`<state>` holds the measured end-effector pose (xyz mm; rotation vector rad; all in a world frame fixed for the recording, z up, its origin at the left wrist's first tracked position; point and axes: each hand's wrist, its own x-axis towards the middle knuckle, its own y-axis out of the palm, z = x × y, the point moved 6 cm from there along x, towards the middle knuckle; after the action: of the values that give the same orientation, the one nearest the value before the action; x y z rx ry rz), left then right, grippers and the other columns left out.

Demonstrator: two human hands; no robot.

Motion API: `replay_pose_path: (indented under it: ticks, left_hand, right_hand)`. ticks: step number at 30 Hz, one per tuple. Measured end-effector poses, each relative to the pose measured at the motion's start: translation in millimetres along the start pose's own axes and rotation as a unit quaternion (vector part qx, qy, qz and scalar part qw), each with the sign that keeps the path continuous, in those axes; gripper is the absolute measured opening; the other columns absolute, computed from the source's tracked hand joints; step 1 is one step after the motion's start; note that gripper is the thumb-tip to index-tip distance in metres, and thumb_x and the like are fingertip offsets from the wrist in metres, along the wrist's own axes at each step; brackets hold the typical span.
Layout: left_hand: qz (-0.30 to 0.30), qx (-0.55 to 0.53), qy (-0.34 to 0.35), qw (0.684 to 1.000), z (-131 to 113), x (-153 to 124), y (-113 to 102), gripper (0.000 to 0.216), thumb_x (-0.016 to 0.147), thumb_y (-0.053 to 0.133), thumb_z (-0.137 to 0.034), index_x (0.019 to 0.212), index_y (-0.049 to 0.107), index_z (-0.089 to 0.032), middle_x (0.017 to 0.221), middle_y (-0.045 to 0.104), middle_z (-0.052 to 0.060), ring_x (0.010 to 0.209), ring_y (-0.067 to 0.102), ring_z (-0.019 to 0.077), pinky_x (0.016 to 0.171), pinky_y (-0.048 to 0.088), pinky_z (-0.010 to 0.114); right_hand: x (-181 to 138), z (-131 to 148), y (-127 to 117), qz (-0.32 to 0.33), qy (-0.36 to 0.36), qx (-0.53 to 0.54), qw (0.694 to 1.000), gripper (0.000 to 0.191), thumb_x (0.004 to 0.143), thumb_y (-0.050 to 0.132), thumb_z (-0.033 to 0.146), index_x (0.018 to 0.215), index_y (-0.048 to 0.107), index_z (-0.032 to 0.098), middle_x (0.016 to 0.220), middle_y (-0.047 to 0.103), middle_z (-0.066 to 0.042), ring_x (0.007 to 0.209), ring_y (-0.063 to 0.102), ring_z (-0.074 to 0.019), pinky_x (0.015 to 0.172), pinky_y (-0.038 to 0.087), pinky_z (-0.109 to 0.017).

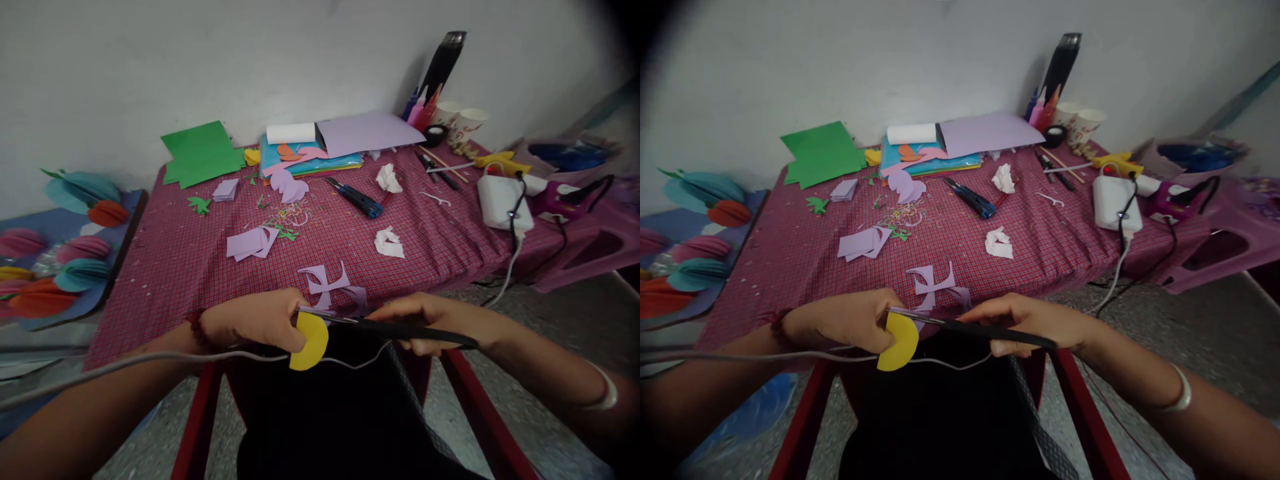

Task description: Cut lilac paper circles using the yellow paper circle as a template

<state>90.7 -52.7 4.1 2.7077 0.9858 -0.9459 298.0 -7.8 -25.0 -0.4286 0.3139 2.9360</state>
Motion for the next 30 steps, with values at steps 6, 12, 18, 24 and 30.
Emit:
replay_pose_path:
  ticks: [6, 12, 18, 24, 30]
  left_hand:
    - [-0.05, 0.067, 0.018, 0.996, -3.9, -1.3, -4.9, 0.007, 0.067, 0.05, -0.016, 0.064, 0.056, -0.015, 0.057, 0.046, -0.005, 0.049, 0.039, 0.0077, 0.046, 0.03, 0.02]
    - [-0.307, 0.343, 0.058, 0.886, -19.2, -21.5, -34.2, 0.015, 0.078, 0.05, -0.018, 0.066, 0.059, -0.016, 0.061, 0.057, -0.001, 0.059, 0.053, 0.0123, 0.055, 0.043, 0.022]
    - [-0.5, 0.64, 0.289, 0.507, -31.4, -82.4, -33.3, 0.019, 0.085, 0.054, -0.012, 0.101, 0.062, -0.018, 0.112, 0.067, 0.01, 0.11, 0.06, 0.0241, 0.092, 0.05, 0.041]
    - [-0.506, 0.621, 0.353, 0.483, -24.9, -94.7, -39.0, 0.02, 0.089, 0.049, -0.008, 0.102, 0.061, -0.016, 0.111, 0.068, 0.009, 0.116, 0.057, 0.0219, 0.093, 0.053, 0.04]
    - [-0.511, 0.591, 0.353, 0.515, -7.0, -90.6, -59.1, 0.02, 0.087, 0.049, -0.006, 0.103, 0.06, -0.013, 0.108, 0.069, 0.015, 0.115, 0.058, 0.0244, 0.092, 0.052, 0.043]
  right_hand:
    - [1.0, 4.0, 2.0, -0.014, 0.003, -0.015, 1.0, 0.057, 0.083, 0.068, 0.035, 0.135, 0.051, 0.021, 0.073, 0.049, 0.003, 0.055, 0.037, -0.0042, 0.047, 0.029, -0.015]
    - [6.7, 23.9, -3.8, -0.102, -0.035, -0.046, 0.993, 0.059, 0.08, 0.07, 0.038, 0.134, 0.052, 0.021, 0.078, 0.056, 0.001, 0.057, 0.043, -0.005, 0.048, 0.032, -0.015]
    - [26.8, 47.3, -40.7, -0.301, -0.092, -0.255, 0.914, 0.05, 0.085, 0.06, 0.035, 0.133, 0.054, 0.023, 0.11, 0.066, -0.006, 0.095, 0.061, -0.0195, 0.08, 0.05, -0.031]
    - [59.8, 50.2, -56.8, -0.367, -0.024, -0.539, 0.758, 0.049, 0.085, 0.054, 0.026, 0.134, 0.052, 0.024, 0.11, 0.064, -0.009, 0.09, 0.064, -0.0226, 0.076, 0.048, -0.032]
    - [80.7, 56.9, -60.3, -0.361, 0.006, -0.626, 0.691, 0.046, 0.089, 0.05, 0.027, 0.134, 0.05, 0.024, 0.108, 0.062, -0.008, 0.08, 0.064, -0.0203, 0.067, 0.046, -0.029]
